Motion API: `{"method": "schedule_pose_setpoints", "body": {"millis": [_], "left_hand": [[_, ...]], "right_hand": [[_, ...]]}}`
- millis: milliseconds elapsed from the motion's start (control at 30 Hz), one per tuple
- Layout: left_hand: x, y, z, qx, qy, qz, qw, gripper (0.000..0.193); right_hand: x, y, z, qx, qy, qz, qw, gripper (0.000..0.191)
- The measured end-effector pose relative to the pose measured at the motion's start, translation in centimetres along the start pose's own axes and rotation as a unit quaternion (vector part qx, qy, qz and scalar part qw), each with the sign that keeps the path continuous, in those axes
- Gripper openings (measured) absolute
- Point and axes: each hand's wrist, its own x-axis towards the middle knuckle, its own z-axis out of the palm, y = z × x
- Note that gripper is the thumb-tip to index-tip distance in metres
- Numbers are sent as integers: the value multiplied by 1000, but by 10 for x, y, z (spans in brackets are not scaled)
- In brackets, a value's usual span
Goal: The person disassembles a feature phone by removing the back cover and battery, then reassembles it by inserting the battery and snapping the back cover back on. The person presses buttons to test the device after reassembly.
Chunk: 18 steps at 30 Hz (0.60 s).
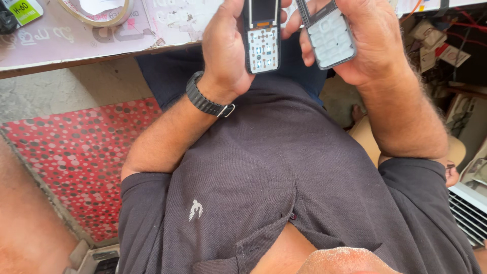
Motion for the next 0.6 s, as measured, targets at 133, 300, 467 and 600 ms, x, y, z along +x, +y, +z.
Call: {"method": "schedule_pose_setpoints", "body": {"millis": [133,300,467,600], "left_hand": [[-1,-6,0,-31,-4,8,999,44],[0,-7,2,-27,-26,18,999,44],[1,-6,9,-28,-27,23,999,40],[1,-6,14,-40,-29,22,999,39]], "right_hand": [[5,-12,1,13,15,18,1000,30],[4,-23,7,-78,41,1,996,28],[9,-30,14,-153,34,-44,987,27],[13,-32,19,-224,44,-58,972,30]]}}
